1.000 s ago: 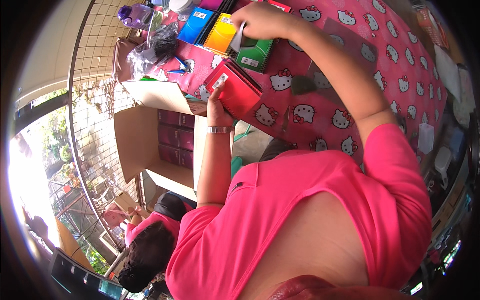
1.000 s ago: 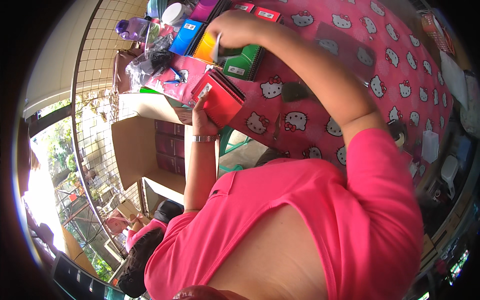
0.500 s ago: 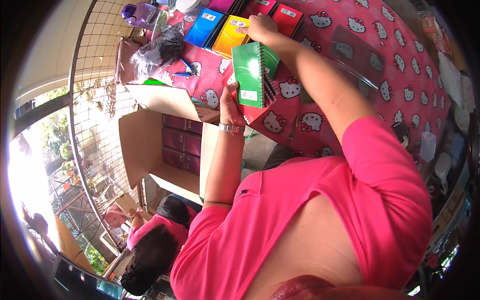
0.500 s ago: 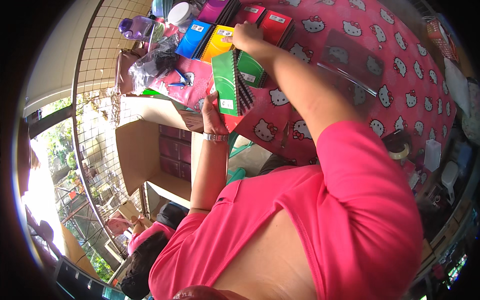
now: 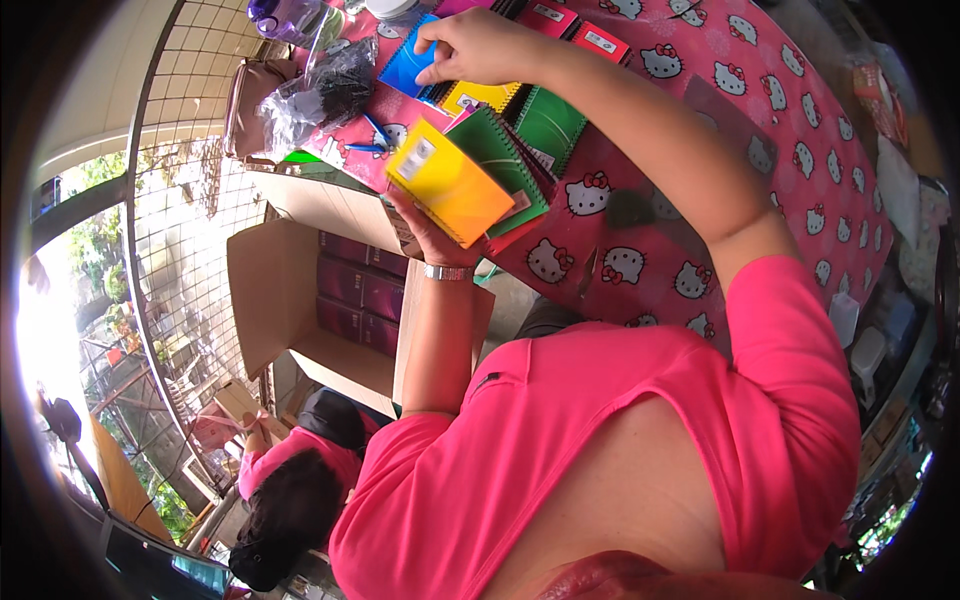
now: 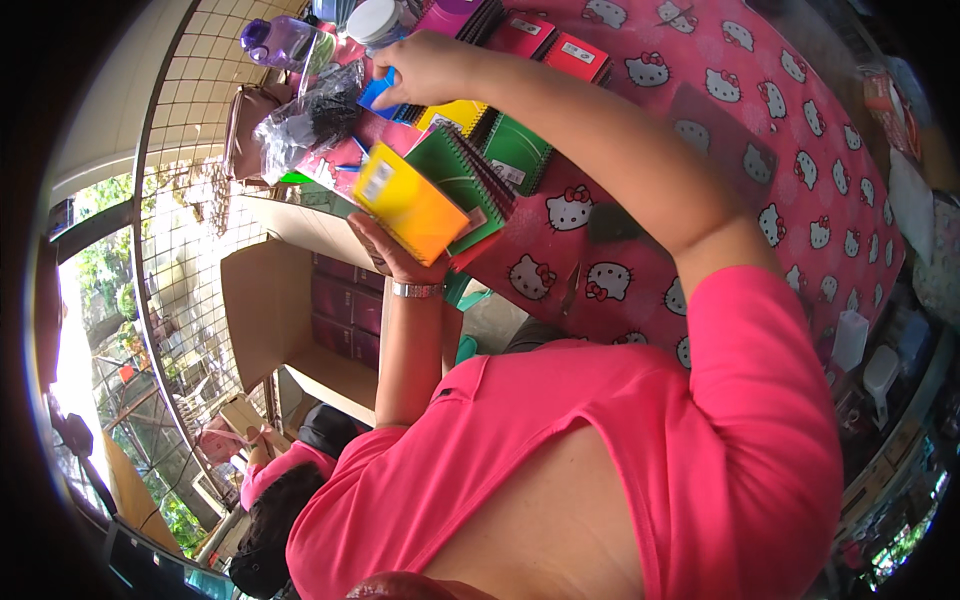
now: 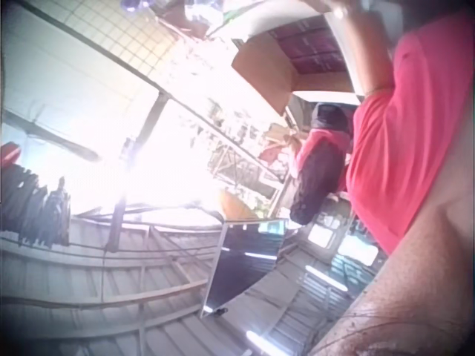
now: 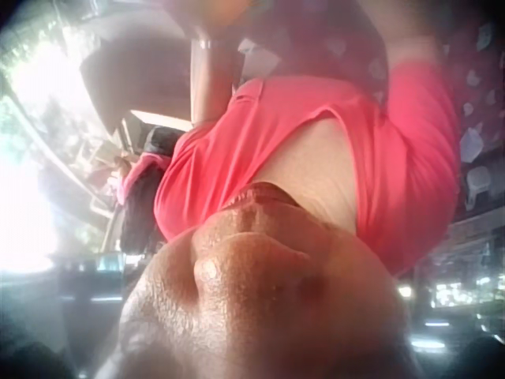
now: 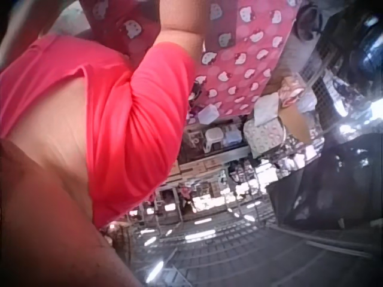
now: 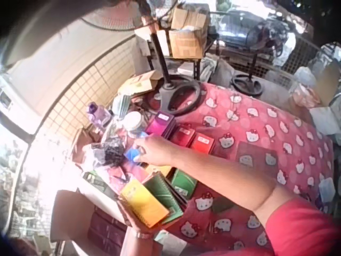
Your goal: The person organizes colored notebooks into stacks and places them into clear plastic bags, sealing them with tape.
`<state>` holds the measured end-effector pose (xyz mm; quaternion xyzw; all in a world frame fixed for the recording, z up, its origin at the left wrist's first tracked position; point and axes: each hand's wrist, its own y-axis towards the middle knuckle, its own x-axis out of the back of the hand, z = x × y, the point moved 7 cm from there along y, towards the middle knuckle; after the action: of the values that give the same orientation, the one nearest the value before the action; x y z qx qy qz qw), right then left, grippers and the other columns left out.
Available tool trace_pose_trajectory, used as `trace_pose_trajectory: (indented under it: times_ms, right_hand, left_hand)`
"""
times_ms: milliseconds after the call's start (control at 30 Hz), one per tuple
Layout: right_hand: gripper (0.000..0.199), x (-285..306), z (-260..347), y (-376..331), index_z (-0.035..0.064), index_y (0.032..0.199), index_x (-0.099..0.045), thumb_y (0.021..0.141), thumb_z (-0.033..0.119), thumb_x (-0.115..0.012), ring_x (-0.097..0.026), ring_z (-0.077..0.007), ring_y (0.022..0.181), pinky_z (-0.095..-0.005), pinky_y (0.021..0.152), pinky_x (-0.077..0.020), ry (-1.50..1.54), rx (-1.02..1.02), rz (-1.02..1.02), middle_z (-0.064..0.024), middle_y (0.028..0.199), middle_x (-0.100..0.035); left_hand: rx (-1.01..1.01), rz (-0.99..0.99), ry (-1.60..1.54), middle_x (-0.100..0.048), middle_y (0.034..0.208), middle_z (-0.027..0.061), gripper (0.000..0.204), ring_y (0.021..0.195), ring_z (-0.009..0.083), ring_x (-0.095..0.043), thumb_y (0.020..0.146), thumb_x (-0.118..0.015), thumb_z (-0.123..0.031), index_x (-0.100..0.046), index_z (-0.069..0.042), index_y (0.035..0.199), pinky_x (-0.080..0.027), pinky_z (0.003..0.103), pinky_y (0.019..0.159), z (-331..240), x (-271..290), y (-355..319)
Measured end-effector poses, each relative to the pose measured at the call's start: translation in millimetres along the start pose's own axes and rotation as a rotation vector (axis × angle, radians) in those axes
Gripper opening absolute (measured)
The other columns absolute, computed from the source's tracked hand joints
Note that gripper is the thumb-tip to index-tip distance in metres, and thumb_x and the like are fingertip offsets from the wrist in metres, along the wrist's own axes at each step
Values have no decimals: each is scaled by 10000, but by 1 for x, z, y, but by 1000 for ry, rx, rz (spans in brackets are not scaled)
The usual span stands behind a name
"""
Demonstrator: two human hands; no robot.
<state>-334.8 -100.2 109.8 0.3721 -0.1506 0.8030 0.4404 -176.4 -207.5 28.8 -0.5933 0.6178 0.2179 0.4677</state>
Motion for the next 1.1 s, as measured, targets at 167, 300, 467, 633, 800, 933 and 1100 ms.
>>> trace_pose_trajectory:
  times_ms: [167, 300, 467, 633, 800, 933, 1100]
  right_hand:
    - [392, -61, -38, 43, 136, 1072, -619, 697, 165, -727, -603, -308, 1021, -420, 867, -504, -528, 453, -47, -89, 1011, -626]
    - [235, -88, -40, 61, 121, 1003, -624, 771, 148, -598, -627, -323, 978, -429, 816, -523, -661, 363, 169, -94, 1032, -638]
    - [154, -30, -11, 26, 61, 874, -623, 757, 162, -629, -637, -284, 712, -390, 642, -519, -377, 534, -154, -133, 797, -641]
    - [327, -4, 45, -141, 90, 999, -611, 697, -16, -680, -572, -261, 1096, -398, 966, -450, -260, 591, -254, -76, 1142, -613]
    - [176, 5, 22, -268, 30, 946, -613, 774, -1, -636, -519, -263, 1189, -413, 1057, -366, 28, 261, -279, -102, 1167, -598]
    - [581, 35, 0, -373, -42, 1246, -455, 797, 220, -714, -489, -287, 1161, -360, 1027, -355, 175, -333, -1005, -187, 1262, -466]
    - [1005, -16, -44, -464, -29, 1423, -178, 732, 429, -745, -363, -429, 1238, -473, 1042, -285, 29, -825, -925, -289, 1355, -343]
  left_hand:
    - [269, -136, 106, -583, 1166, 184, 540, 1056, 359, -590, 724, -550, -108, -452, 39, 1234, -461, 544, 934, 21, 22, -5]
    - [432, -169, 61, -600, 1122, 190, 464, 1020, 355, -600, 730, -534, -86, -497, 54, 1171, -465, 497, 937, 29, 36, -12]
    - [341, -179, 157, -579, 1186, 149, 545, 1077, 326, -571, 856, -553, -388, -473, -21, 1250, -449, 455, 952, 34, 35, 0]
    - [252, -145, 180, -453, 1358, 144, 981, 1197, 324, -488, 740, -369, -830, -338, -106, 1401, -398, 516, 988, 35, -9, -4]
    - [457, 109, 354, -450, 1360, 156, 1054, 1187, 332, -495, 691, -362, -866, -324, -92, 1406, -426, 510, 970, 104, -52, -7]
    - [616, 275, 418, -407, 1397, 170, 1191, 1229, 326, -459, 589, -281, -933, -294, -77, 1418, -391, 478, 1018, 186, -85, -25]
    - [942, 433, 430, -577, 1177, 143, 666, 1067, 271, -576, 760, -659, -376, -445, -24, 1283, -443, 424, 962, 301, -102, -56]
